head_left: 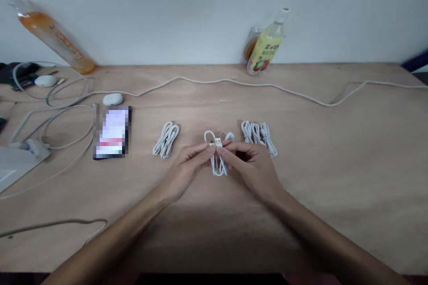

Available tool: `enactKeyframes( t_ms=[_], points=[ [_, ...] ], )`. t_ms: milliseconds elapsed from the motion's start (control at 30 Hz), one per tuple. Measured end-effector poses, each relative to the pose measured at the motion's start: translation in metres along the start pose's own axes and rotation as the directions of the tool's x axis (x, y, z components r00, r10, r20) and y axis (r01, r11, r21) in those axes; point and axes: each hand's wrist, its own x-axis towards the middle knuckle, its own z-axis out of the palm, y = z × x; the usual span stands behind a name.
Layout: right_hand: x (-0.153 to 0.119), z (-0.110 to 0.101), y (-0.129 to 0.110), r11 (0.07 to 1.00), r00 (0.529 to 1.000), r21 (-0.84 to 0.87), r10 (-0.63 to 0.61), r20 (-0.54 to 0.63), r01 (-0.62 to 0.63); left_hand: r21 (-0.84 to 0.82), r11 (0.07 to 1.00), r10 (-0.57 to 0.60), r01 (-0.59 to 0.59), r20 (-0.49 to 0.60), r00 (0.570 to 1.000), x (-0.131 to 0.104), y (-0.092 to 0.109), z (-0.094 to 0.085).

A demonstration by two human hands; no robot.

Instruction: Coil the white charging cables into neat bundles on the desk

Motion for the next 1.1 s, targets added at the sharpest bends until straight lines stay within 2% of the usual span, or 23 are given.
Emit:
enactKeyframes(
  t_ms=[1100],
  points=[
    [0.0004,-0.0008,-0.0001,1.000,1.000,-0.021,-0.021,0.013,0.021,0.026,1.000,-0.015,0.016,-0.009,1.000,-0.0002,0.0012,0.0000]
  ],
)
